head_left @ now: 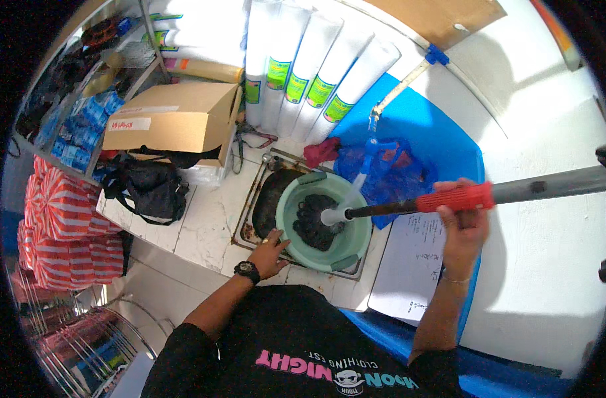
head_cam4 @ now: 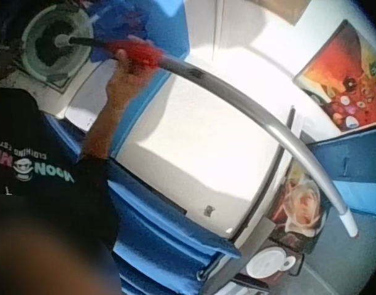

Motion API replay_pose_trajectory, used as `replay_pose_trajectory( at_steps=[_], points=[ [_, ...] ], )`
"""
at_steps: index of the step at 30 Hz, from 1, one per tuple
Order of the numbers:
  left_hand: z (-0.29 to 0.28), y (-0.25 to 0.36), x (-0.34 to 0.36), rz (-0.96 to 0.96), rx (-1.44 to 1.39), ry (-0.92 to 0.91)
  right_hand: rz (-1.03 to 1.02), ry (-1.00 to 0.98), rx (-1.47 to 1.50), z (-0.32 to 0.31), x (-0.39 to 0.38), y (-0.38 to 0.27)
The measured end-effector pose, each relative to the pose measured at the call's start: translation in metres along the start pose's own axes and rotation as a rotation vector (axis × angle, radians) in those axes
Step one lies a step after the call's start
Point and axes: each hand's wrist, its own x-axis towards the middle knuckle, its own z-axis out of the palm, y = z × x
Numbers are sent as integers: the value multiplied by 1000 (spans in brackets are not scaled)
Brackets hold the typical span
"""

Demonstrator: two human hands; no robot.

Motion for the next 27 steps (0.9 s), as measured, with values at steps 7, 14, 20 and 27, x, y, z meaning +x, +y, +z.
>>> replay_pose_trajectory(
  at_steps=[7,14,20,27],
  points=[
    [8,-6,0,-40,100,-32,-246,380,-111,-65,19,-34],
    [10,-5,0,8,8,45,8,-110,-23,3,-8,15],
    [20,3,1,-189,-158,112,-157,209,-139,-35,14,-35],
    [58,-9,43,-495,-753,441,11,60,-28,9,-1,-7]
  ],
)
